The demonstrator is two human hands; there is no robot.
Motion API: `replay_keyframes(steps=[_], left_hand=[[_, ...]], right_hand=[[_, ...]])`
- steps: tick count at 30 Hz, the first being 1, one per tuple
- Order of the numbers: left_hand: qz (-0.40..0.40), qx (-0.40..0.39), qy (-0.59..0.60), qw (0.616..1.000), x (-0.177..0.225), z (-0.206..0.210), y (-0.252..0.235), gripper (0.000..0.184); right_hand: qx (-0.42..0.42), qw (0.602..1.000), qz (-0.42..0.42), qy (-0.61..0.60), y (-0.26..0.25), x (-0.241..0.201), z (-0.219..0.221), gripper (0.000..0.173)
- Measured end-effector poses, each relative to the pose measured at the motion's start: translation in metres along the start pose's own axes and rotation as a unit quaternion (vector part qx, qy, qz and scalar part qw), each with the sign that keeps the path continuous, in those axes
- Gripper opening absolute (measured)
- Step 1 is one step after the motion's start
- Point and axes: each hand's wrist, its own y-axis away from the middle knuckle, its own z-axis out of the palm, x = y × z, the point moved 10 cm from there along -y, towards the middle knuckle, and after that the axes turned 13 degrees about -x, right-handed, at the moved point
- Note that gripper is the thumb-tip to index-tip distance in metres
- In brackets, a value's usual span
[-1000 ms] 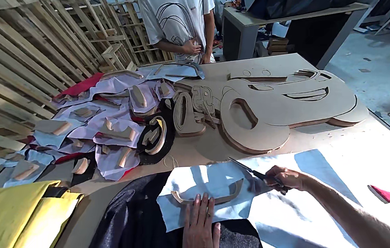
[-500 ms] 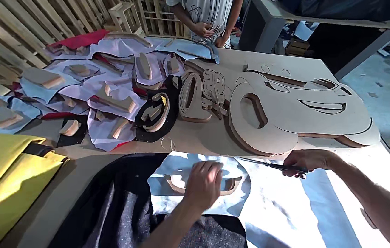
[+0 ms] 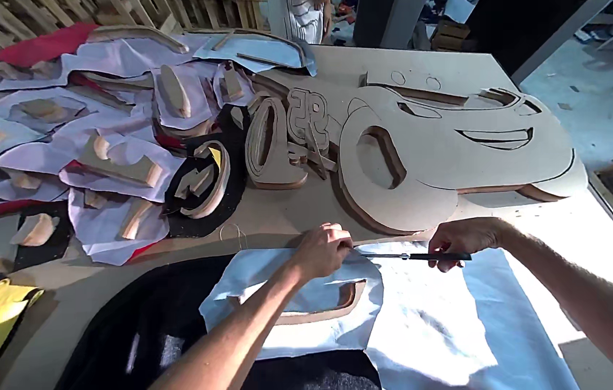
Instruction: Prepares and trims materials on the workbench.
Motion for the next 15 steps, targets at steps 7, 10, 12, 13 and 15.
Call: replay_keyframes(steps=[7,10,12,13,15], left_hand=[[0.047,-0.065,0.011,0.997,-0.001,-0.004,-0.010,0.018],[0.067,-0.055,0.015,0.996,-0.002,-0.006,-0.010,0.014],[0.061,-0.068,0.024,0.996,-0.004,-0.007,-0.012,0.015],[0.051,-0.082,0.032,0.995,-0.004,-0.007,-0.013,0.016],[0.034,-0.109,0.055,0.992,-0.006,-0.007,-0.015,0.019]], right_hand=[[0.016,0.998,-0.052,0.007,-0.012,-0.028,0.002,0.020],[0.019,0.998,-0.067,0.011,-0.016,-0.037,-0.002,0.022],[0.012,0.997,-0.070,0.005,-0.016,-0.037,-0.004,0.022],[0.006,0.998,-0.067,-0.004,-0.016,-0.035,-0.005,0.022],[-0.007,0.998,-0.055,-0.016,-0.017,-0.032,-0.003,0.022]])
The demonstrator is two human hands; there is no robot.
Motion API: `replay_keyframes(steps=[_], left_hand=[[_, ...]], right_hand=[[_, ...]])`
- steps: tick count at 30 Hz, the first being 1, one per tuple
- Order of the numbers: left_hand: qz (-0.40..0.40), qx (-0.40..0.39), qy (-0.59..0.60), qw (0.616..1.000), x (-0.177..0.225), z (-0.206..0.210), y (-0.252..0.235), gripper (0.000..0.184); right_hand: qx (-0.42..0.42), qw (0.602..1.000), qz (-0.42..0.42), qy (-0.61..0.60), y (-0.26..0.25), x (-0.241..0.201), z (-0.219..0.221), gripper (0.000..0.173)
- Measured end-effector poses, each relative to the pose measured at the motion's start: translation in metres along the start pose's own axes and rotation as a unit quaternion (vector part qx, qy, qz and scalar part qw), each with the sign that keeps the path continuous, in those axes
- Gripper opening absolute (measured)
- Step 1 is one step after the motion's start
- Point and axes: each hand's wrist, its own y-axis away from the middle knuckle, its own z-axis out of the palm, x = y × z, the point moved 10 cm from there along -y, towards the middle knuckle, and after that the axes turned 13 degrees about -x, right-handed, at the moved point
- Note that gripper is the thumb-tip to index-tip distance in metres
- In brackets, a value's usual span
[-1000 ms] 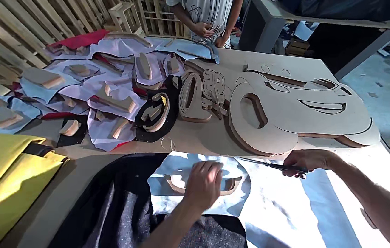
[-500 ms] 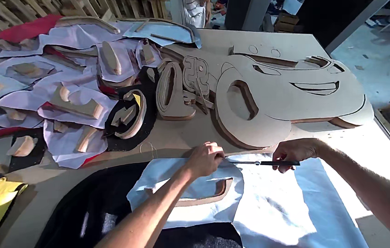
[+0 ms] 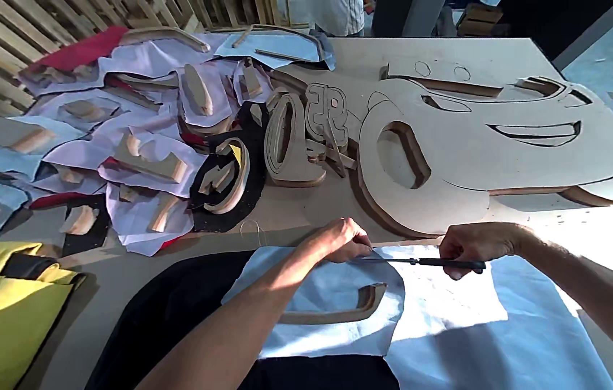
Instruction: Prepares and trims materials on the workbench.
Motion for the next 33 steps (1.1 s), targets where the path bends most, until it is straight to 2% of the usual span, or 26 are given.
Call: replay_keyframes(steps=[6,11,16,21,26,33], left_hand=[[-0.008,-0.011,0.043,0.999,-0.008,0.001,-0.004,0.023],[-0.019,-0.023,0.056,0.998,-0.008,-0.002,-0.005,0.028],[-0.027,-0.031,0.045,0.998,-0.007,-0.001,-0.007,0.029],[-0.052,-0.025,0.049,0.997,-0.009,-0.001,-0.004,0.029],[-0.043,-0.023,0.077,0.996,-0.014,0.002,-0.006,0.025],[-0.029,-0.025,0.073,0.997,-0.008,-0.008,-0.002,0.027]], right_hand=[[0.018,0.998,0.029,0.048,-0.002,-0.007,-0.005,0.027],[0.003,0.999,0.028,0.024,-0.005,-0.001,-0.007,0.028],[0.001,0.999,0.010,0.046,-0.016,-0.019,-0.007,0.030],[0.009,0.997,0.027,0.066,-0.019,-0.023,-0.012,0.030],[0.011,0.993,0.034,0.117,-0.027,-0.040,-0.008,0.039],[0.010,0.994,0.006,0.107,-0.037,-0.052,-0.013,0.030]])
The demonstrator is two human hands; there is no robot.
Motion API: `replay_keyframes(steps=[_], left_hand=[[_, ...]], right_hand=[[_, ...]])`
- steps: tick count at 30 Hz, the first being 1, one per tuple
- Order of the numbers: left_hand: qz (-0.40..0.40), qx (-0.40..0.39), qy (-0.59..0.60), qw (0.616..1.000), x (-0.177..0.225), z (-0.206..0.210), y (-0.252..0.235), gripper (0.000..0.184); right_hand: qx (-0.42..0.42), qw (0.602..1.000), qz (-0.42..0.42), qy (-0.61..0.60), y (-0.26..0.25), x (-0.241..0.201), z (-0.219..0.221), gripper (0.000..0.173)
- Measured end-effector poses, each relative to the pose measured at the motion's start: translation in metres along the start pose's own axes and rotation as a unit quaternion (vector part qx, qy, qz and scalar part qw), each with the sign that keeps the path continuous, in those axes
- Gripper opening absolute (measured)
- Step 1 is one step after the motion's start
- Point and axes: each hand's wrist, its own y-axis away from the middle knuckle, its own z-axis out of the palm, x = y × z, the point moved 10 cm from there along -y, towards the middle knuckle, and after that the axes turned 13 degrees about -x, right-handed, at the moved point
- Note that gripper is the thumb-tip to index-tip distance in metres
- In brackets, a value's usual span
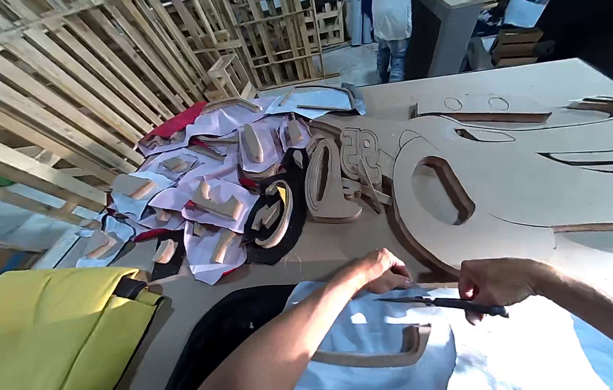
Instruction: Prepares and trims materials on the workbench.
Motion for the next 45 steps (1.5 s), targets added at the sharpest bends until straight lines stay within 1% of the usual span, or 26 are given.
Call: replay_keyframes(steps=[4,6,10,14,18,22,27,32,35,38,45], left_hand=[[-0.006,-0.016,0.023,1.000,-0.001,0.000,-0.003,0.025],[-0.008,-0.022,0.031,0.999,0.000,0.000,-0.004,0.025],[-0.002,-0.031,0.031,0.999,-0.002,-0.001,-0.005,0.024],[0.005,-0.028,0.028,0.999,0.000,-0.009,-0.004,0.024],[0.016,-0.031,0.015,0.999,-0.001,-0.016,-0.007,0.023],[0.032,-0.049,0.003,0.998,-0.001,-0.020,-0.007,0.024],[0.071,-0.023,-0.003,0.997,0.003,-0.032,-0.007,0.024],[0.063,-0.027,-0.015,0.998,0.014,-0.037,-0.004,0.024],[0.068,-0.009,-0.011,0.998,0.012,-0.041,-0.004,0.022],[0.052,0.020,-0.019,0.998,0.011,-0.045,-0.004,0.024],[0.009,0.052,0.002,0.999,-0.009,-0.058,0.006,0.027]], right_hand=[[-0.004,1.000,-0.021,0.017,-0.010,-0.015,-0.004,0.041],[-0.005,0.999,-0.030,0.025,-0.017,-0.019,-0.006,0.041],[-0.012,0.999,-0.029,0.013,-0.022,-0.020,-0.007,0.036],[-0.011,1.000,-0.023,-0.004,-0.025,-0.031,-0.009,0.040],[-0.007,0.999,-0.032,0.011,-0.032,-0.041,-0.013,0.043],[-0.012,0.999,-0.033,-0.003,-0.035,-0.043,-0.013,0.039],[-0.014,0.999,-0.020,0.023,-0.036,-0.064,-0.015,0.045],[-0.005,0.999,-0.040,0.030,-0.041,-0.074,-0.018,0.042],[-0.002,0.999,-0.034,0.040,-0.046,-0.079,-0.020,0.043],[0.000,0.998,-0.029,0.050,-0.052,-0.091,-0.018,0.046],[-0.005,0.998,-0.043,0.053,-0.070,-0.113,-0.022,0.043]])
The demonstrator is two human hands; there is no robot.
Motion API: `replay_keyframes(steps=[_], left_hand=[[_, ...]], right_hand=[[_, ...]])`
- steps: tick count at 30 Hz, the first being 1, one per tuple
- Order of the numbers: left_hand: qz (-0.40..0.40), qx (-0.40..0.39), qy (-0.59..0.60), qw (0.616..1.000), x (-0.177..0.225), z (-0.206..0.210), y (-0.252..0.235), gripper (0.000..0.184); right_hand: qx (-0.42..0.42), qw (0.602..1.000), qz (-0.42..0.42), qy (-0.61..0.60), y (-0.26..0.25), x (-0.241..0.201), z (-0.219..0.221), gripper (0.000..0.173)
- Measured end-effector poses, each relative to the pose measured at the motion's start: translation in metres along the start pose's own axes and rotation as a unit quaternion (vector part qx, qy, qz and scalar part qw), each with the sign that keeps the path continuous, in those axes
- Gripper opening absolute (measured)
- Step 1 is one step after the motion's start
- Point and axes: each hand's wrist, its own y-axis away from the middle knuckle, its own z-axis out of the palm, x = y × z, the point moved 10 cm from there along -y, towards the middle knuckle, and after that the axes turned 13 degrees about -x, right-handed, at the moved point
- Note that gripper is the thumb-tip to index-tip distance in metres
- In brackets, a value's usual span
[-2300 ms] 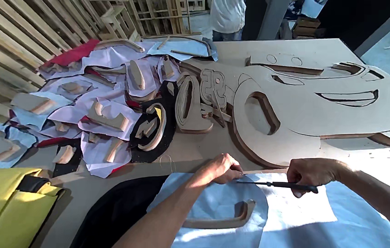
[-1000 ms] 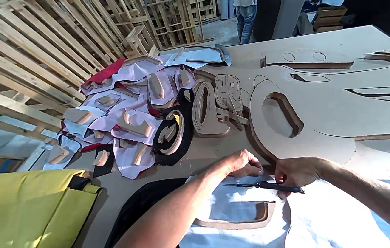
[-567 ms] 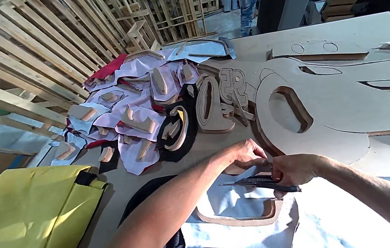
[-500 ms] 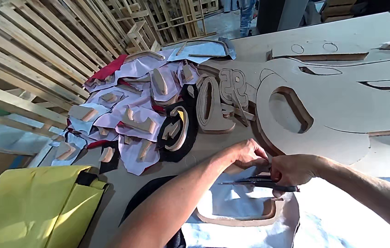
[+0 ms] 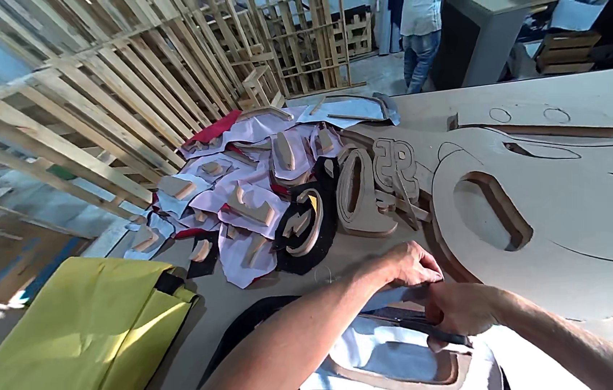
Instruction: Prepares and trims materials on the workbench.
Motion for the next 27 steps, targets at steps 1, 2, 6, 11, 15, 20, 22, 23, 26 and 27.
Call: replay_keyframes(steps=[1,2,6,11,15,20,22,23,26,27], left_hand=[[-0.004,0.007,0.010,1.000,-0.001,0.000,0.001,0.027],[-0.005,0.017,0.018,1.000,-0.001,-0.002,0.001,0.027],[-0.010,0.042,0.024,0.999,-0.002,-0.014,0.013,0.027],[-0.017,0.059,0.025,0.998,0.001,-0.022,0.028,0.026],[0.039,0.107,0.012,0.993,0.014,-0.033,0.037,0.018],[0.033,0.116,0.005,0.993,0.022,-0.047,0.060,0.017],[0.044,0.124,0.015,0.991,0.028,-0.049,0.060,0.017],[0.049,0.131,0.018,0.990,0.029,-0.052,0.065,0.017],[0.052,0.116,0.029,0.991,0.033,-0.053,0.068,0.018],[0.059,0.116,0.033,0.991,0.037,-0.053,0.068,0.018]], right_hand=[[-0.005,1.000,-0.003,-0.008,-0.004,-0.002,0.002,0.044],[-0.010,1.000,-0.008,-0.014,-0.007,-0.006,0.003,0.045],[-0.016,0.999,-0.033,0.029,-0.023,-0.031,-0.005,0.048],[-0.018,0.998,-0.013,0.056,-0.032,-0.040,-0.008,0.051],[-0.006,1.000,0.006,0.019,-0.037,-0.057,-0.009,0.043],[-0.018,0.997,0.010,0.068,-0.051,-0.072,-0.015,0.049],[-0.022,0.998,0.029,0.053,-0.053,-0.073,-0.014,0.051],[-0.023,0.998,0.028,0.048,-0.057,-0.082,-0.016,0.051],[-0.023,0.999,0.016,0.046,-0.064,-0.099,-0.019,0.047],[-0.017,0.999,0.006,0.047,-0.066,-0.102,-0.021,0.046]])
